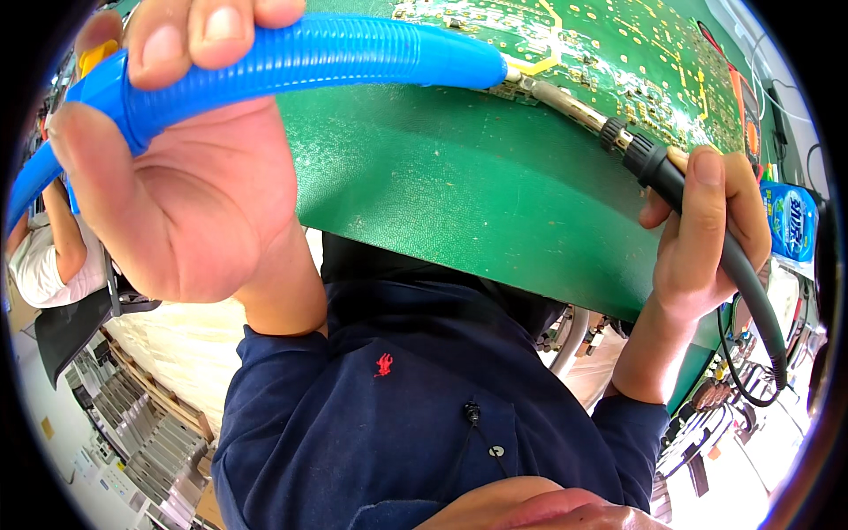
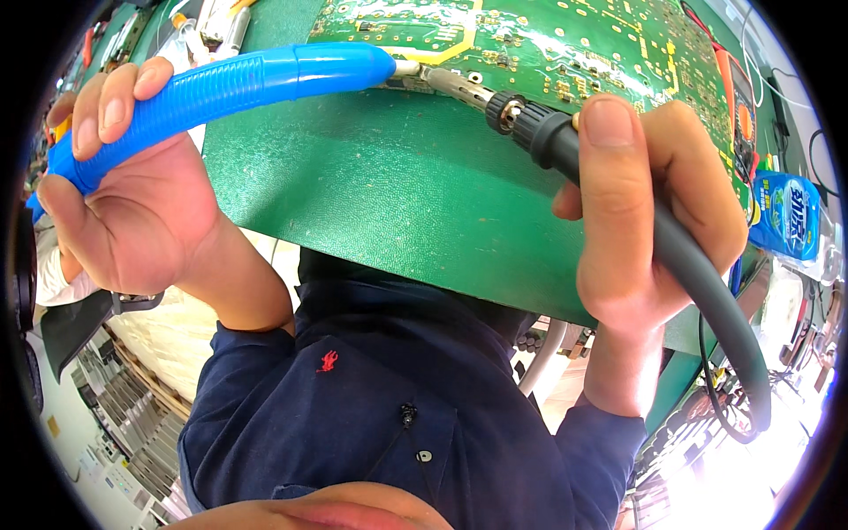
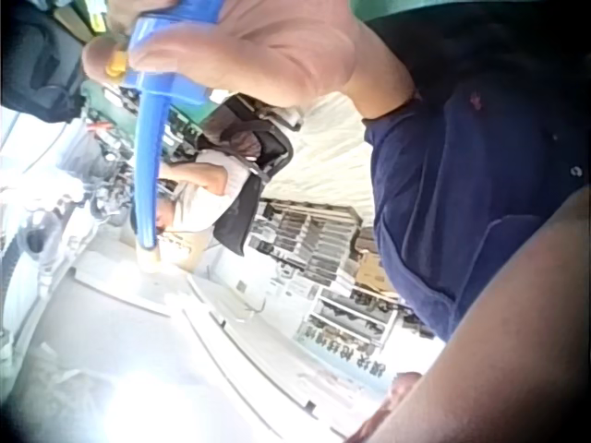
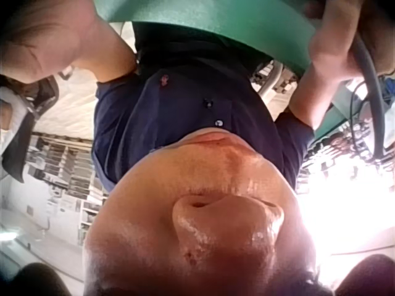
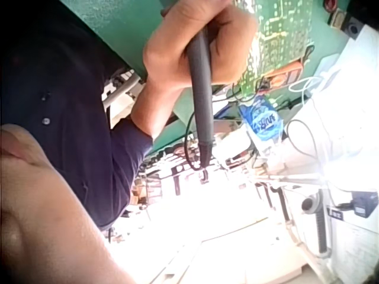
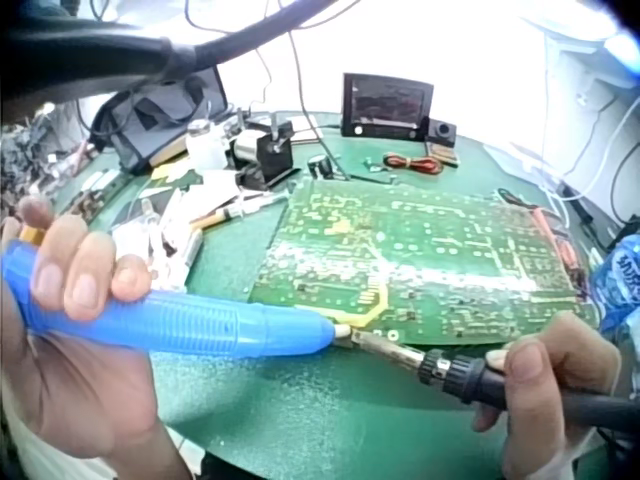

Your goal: The person solders components on a circuit board using a soldering iron and a blue desoldering pump, holding a thin wire by hand.

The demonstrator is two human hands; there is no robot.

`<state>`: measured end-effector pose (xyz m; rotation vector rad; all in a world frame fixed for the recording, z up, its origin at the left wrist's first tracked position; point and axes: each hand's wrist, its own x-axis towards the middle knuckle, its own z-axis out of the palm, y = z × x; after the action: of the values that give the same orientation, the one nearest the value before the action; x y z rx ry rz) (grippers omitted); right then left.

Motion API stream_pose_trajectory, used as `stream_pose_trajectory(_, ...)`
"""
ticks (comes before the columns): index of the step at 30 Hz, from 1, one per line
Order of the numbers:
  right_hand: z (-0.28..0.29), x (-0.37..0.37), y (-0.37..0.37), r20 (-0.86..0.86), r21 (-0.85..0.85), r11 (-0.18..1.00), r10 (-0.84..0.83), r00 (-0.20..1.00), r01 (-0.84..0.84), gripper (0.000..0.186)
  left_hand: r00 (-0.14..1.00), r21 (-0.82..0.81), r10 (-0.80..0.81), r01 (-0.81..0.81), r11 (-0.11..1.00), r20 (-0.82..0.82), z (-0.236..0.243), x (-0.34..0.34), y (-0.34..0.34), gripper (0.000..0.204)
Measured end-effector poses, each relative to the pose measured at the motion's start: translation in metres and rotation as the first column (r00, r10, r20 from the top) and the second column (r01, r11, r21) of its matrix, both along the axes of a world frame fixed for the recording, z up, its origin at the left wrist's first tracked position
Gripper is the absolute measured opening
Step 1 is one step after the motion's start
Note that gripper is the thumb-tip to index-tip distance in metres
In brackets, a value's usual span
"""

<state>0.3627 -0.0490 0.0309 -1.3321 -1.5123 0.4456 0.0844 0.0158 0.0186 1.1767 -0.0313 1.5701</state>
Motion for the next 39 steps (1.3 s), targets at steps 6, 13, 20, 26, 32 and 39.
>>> stream_pose_trajectory(6, 0.0, 0.002, 0.0, -0.012, -0.009, 1.0, -0.016, 1.0, 0.016, 0.027, 0.999, 0.027, -0.004, 0.005, 1.0, -0.038, 0.002, 0.002, 0.0, 0.046)
stream_pose_trajectory(13, 0.0, 0.002, 0.0, -0.014, -0.012, 1.0, -0.003, 1.0, 0.003, 0.026, 0.998, 0.035, 0.0, 0.002, 0.999, -0.061, 0.003, 0.007, -0.002, 0.039)
stream_pose_trajectory(20, 0.001, 0.002, 0.0, -0.024, -0.037, 0.999, -0.016, 1.0, 0.015, 0.026, 0.978, 0.075, 0.117, -0.106, 0.992, -0.173, 0.002, 0.007, -0.003, 0.029)
stream_pose_trajectory(26, -0.001, 0.003, 0.001, -0.053, -0.021, 1.0, 0.004, 0.999, -0.005, 0.025, 0.98, 0.15, -0.024, 0.055, 0.987, -0.199, 0.005, 0.005, 0.009, 0.024)
stream_pose_trajectory(32, 0.001, 0.002, 0.001, -0.02, -0.025, 1.0, -0.01, 1.0, 0.01, 0.026, 0.994, 0.026, 0.025, -0.022, 0.999, -0.104, 0.005, 0.01, 0.006, 0.023)
stream_pose_trajectory(39, 0.0, 0.002, 0.003, -0.02, -0.016, 1.0, -0.003, 1.0, 0.002, 0.027, 0.999, -0.031, 0.014, -0.016, 0.999, -0.05, 0.004, 0.008, 0.007, 0.021)
